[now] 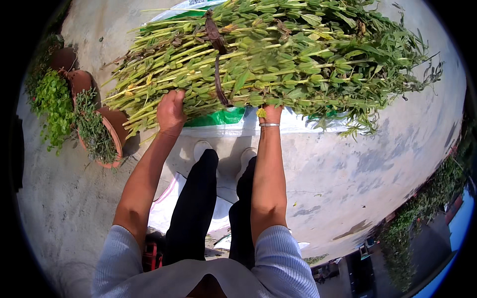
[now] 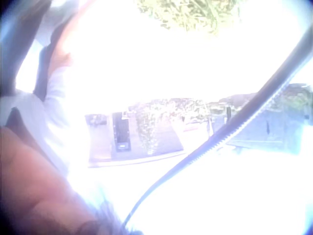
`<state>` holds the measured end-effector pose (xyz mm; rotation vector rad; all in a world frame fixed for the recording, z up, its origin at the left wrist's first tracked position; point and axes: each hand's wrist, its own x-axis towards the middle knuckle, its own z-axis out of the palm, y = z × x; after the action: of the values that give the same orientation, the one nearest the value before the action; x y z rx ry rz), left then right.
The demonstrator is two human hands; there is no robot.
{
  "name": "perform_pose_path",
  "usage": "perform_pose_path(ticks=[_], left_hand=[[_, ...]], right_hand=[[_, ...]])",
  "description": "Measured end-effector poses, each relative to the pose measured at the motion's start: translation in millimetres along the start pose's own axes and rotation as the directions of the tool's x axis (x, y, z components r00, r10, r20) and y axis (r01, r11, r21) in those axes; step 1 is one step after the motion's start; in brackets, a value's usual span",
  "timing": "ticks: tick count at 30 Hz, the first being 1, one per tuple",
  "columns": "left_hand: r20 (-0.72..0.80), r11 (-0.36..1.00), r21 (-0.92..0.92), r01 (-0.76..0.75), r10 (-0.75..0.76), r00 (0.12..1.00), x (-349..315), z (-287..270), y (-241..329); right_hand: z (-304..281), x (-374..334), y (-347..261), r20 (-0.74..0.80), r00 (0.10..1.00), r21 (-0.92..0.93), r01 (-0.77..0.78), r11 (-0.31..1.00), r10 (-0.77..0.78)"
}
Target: The person stands at the back of a red three-wheeled vehicle and sorts through a large pile of green leafy plants. They pick up bundles of plants, inspect them, and place them on the ground or back into the vehicle. The person also handles a dark, dried material found within the pile.
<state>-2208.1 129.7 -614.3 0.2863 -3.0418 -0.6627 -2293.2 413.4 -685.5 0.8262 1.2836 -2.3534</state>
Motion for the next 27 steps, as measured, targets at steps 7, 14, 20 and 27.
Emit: perform_pose_path(ticks=[7, 14, 20, 27], left_hand=[[0.091, 0.991, 0.113, 0.065, -0.076, 0.993, -23.0, 18.8, 3.3], [0.185, 0.962, 0.096, 0.256, -0.270, 0.945, -20.0, -15.7, 18.2], [0.011, 0.950, 0.271, 0.151, -0.160, 0.987, -11.2, 28.1, 16.5], [0.275, 0.974, 0.048, 0.220, -0.224, 0.935, -15.0, -44.7, 33.1]], right_hand=[[-25.6, -32.0, 0.3, -0.068, 0.998, -0.161, -0.018, 0.987, 0.007], [79.1, -136.8, -78.9, -0.177, 0.983, -0.476, -0.050, 0.878, -0.040], [69.6, -6.8, -90.1, -0.163, 0.761, -0.877, 0.180, 0.445, -0.628], [52.6, -17.7, -108.7, -0.421, 0.892, -0.721, -0.221, 0.656, -0.162]])
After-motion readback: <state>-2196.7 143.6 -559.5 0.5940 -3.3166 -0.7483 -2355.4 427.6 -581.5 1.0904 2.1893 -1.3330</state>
